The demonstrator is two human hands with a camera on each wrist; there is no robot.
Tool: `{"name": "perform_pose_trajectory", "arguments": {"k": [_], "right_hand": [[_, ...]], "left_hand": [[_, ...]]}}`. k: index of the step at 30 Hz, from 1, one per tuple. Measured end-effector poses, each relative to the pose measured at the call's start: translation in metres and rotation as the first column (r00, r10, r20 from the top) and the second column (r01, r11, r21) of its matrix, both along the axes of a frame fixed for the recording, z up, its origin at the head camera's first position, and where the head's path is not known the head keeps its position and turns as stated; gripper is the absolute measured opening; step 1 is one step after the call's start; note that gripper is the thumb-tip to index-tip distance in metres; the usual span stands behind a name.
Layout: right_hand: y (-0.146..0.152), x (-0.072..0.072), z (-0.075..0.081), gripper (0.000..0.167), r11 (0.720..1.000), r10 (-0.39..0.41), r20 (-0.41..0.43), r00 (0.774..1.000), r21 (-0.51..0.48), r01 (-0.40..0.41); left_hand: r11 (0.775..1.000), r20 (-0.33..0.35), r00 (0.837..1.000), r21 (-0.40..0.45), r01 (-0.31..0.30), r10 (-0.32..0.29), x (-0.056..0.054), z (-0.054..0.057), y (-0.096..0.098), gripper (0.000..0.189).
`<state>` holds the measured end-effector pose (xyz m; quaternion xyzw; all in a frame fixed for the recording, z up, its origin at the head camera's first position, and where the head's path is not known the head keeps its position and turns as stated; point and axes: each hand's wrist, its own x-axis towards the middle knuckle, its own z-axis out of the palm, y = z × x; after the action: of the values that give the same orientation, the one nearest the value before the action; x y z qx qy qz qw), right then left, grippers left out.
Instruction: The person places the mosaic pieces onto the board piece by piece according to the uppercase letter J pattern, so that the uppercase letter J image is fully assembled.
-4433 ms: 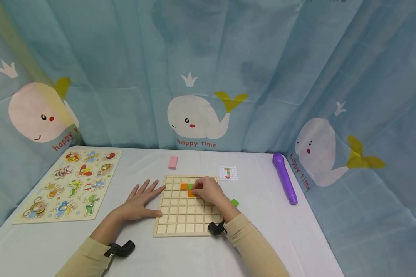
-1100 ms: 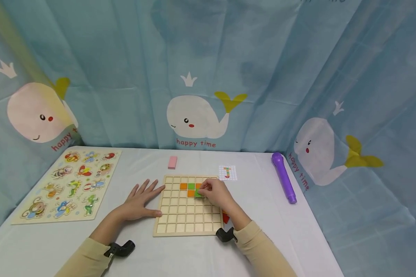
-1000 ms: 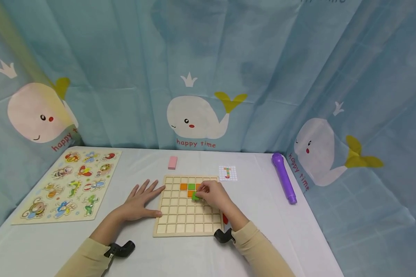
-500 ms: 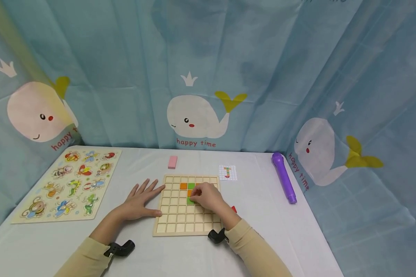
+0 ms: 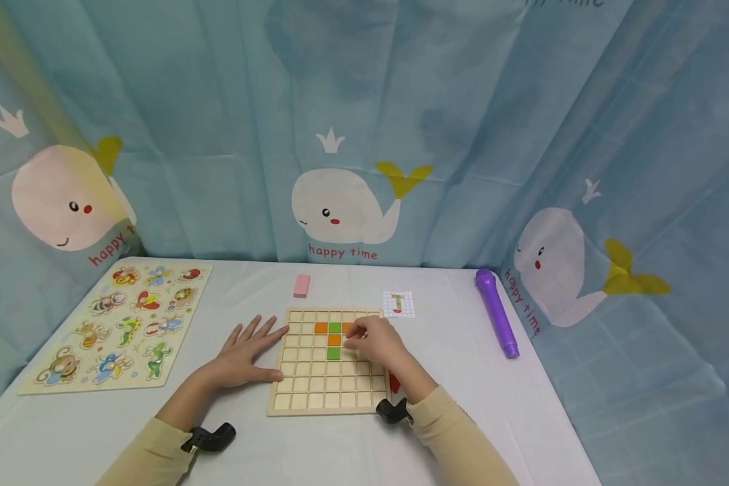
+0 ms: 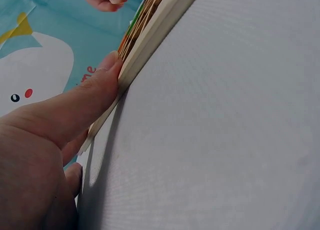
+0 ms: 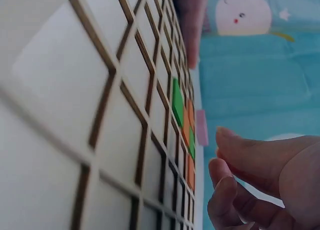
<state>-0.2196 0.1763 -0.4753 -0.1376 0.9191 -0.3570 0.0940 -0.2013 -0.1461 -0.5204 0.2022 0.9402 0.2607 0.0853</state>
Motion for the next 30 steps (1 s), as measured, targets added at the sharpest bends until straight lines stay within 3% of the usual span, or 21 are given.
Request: {"name": "perform_pose_trajectory", "arguments": {"k": [9,16,30], "right_hand": [[0.030,0.005,0.003,0.008,0.999,-0.053,-0.013,0.998,0.005,0.053],[0.056,0.016,0.000,0.009,0.994,-0.112,0.040,0.993,0.002,0.112],[0.089,0.031,-0.010,0.020,0.993,-0.110,0.110,0.988,0.060,0.104]], "left_hand": [[1.000,0.005,1.000,0.003,-0.003,0.003,0.001,0.001,0.000,0.103],[1.000,0.015,1.000,-0.002,-0.006,0.006,0.001,0.002,0.000,0.103],[1.000,-0.001,1.000,0.000,-0.003,0.003,0.000,0.000,0.001,0.103]]}}
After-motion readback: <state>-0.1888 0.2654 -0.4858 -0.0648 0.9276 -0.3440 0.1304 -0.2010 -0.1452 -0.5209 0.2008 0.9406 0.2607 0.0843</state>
